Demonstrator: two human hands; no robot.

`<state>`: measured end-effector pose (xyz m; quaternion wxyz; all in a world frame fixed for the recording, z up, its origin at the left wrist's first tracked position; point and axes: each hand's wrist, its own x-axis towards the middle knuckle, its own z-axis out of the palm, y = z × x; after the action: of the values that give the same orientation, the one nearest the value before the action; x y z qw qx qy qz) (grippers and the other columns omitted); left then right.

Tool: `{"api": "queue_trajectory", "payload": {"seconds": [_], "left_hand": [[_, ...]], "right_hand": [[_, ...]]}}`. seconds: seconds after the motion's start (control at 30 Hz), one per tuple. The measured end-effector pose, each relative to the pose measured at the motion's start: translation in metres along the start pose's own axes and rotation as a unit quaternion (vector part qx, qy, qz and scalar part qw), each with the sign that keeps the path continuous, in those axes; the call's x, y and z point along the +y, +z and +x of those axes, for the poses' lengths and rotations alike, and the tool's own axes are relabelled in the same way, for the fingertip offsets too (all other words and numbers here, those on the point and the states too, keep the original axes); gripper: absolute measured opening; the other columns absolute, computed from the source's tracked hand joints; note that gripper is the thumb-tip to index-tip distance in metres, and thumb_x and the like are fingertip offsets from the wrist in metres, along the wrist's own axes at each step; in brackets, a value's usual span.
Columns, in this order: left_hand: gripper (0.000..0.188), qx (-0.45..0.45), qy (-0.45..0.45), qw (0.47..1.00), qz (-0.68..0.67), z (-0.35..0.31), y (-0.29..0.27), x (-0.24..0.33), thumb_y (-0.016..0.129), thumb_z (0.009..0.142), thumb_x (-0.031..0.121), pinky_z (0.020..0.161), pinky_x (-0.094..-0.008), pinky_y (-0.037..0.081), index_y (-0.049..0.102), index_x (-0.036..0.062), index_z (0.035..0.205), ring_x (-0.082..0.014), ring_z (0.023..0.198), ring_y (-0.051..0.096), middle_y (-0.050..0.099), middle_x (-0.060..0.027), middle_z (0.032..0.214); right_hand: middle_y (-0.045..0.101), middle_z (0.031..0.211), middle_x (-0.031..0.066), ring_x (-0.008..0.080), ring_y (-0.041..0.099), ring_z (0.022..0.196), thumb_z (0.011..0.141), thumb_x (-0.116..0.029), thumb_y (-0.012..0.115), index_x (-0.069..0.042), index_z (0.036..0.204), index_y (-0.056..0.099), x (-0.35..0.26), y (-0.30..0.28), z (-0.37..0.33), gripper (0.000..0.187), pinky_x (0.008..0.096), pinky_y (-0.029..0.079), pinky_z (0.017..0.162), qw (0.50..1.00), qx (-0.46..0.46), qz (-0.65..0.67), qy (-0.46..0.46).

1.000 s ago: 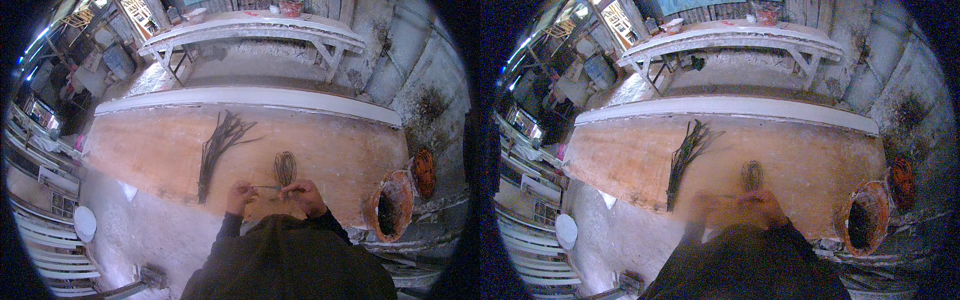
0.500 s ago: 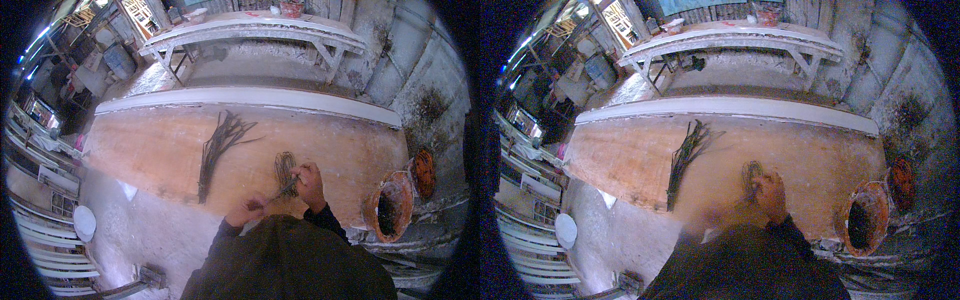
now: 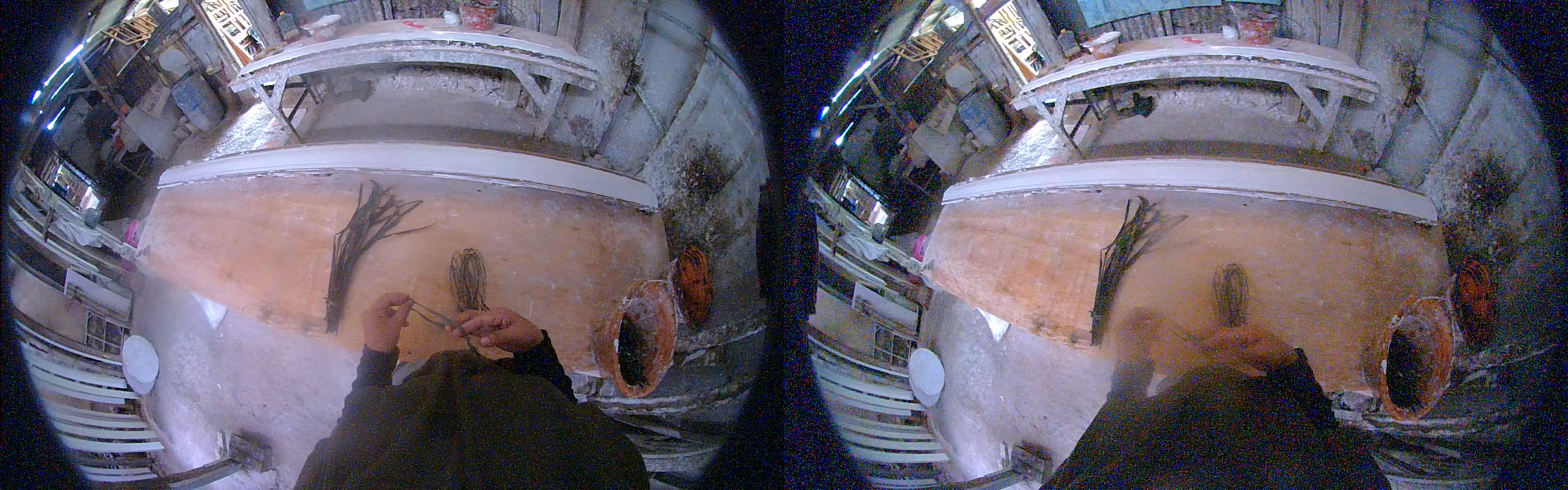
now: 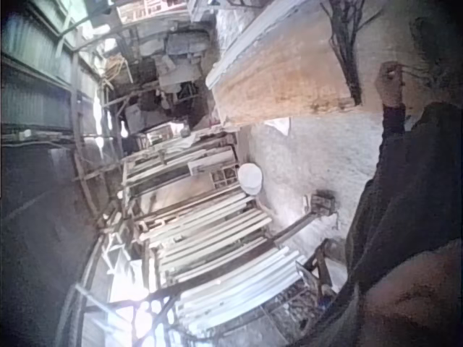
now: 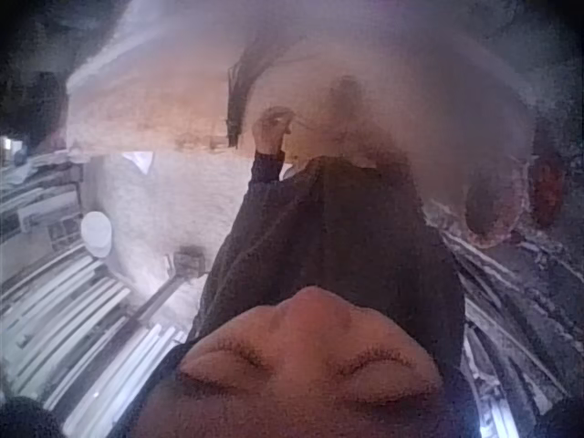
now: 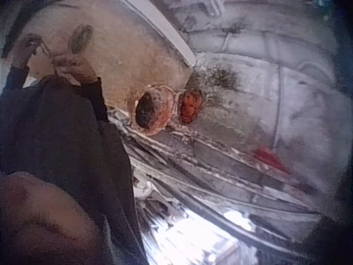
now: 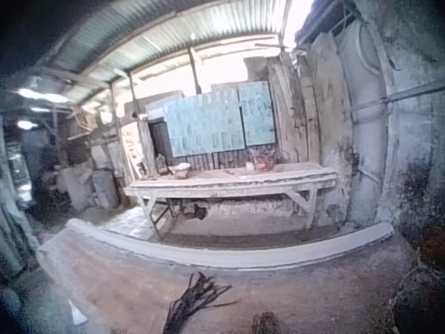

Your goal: The person ties thin dark strips of material together using a thin wire. They work at a table initially, then move to sit on the floor to continue tying the strips into bundles.

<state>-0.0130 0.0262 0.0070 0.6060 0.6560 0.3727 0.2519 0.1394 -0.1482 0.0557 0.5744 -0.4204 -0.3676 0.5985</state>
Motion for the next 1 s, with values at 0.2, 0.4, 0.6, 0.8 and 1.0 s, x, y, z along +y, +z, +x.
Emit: {"api": "queue_trajectory", "payload": {"seconds": [0.2, 0.4, 0.6, 0.8, 1.0], "left_hand": [[0.010, -0.012, 0.169, 0.971, 0.169, 0.001, 0.007, -0.013, 0.060, 0.075, 0.012, 0.056, -0.0259, 0.045, 0.061, 0.0048, 0.082, -0.0133, 0.067, 0.056, 0.061, -0.0056, 0.078], [0.011, -0.171, 0.050, 0.980, 0.091, -0.003, 0.012, -0.039, 0.058, 0.076, 0.015, 0.068, -0.0250, 0.041, 0.056, 0.0056, 0.082, -0.0135, 0.077, 0.051, 0.055, -0.0036, 0.082], [0.010, -0.401, -0.001, 0.907, -0.131, -0.020, 0.010, -0.017, 0.057, 0.076, 0.015, 0.066, -0.0241, 0.039, 0.052, 0.0065, 0.078, -0.0123, 0.079, 0.046, 0.046, -0.0019, 0.083], [0.009, -0.255, 0.043, 0.961, -0.102, -0.001, -0.012, -0.014, 0.061, 0.072, 0.012, 0.062, -0.0234, 0.040, 0.054, 0.0064, 0.075, -0.0107, 0.075, 0.048, 0.050, -0.0014, 0.078], [0.009, -0.014, 0.084, 0.994, 0.062, 0.007, -0.009, 0.003, 0.065, 0.068, 0.010, 0.057, -0.0222, 0.041, 0.059, 0.0052, 0.068, -0.0095, 0.062, 0.051, 0.055, -0.0016, 0.069]], "right_hand": [[0.059, 0.085, 0.0069, 0.0212, 0.052, 0.090, 0.067, -0.009, 0.066, -0.005, 0.074, 0.058, 0.029, -0.016, 0.001, 0.011, 0.0356, 0.036, 0.085, 0.985, 0.098, 0.110, -0.085], [0.056, 0.072, 0.0040, 0.0158, 0.053, 0.066, 0.067, -0.002, 0.064, -0.005, 0.071, 0.057, 0.013, -0.010, 0.012, 0.009, 0.0275, 0.043, 0.065, 0.951, 0.264, -0.161, -0.015], [0.052, 0.071, 0.0048, 0.0164, 0.053, 0.067, 0.065, -0.002, 0.064, -0.004, 0.075, 0.059, 0.033, -0.034, 0.018, 0.011, 0.0248, 0.042, 0.061, 0.752, 0.438, -0.477, -0.122], [0.052, 0.084, 0.0085, 0.0209, 0.051, 0.082, 0.062, -0.005, 0.065, -0.006, 0.075, 0.062, 0.025, -0.037, 0.010, 0.014, 0.0289, 0.042, 0.070, 0.801, 0.383, -0.436, -0.146], [0.051, 0.096, 0.0105, 0.0210, 0.048, 0.093, 0.066, -0.013, 0.069, -0.006, 0.080, 0.063, 0.006, -0.026, -0.001, 0.017, 0.0332, 0.036, 0.084, 0.989, 0.040, -0.132, -0.045]]}}
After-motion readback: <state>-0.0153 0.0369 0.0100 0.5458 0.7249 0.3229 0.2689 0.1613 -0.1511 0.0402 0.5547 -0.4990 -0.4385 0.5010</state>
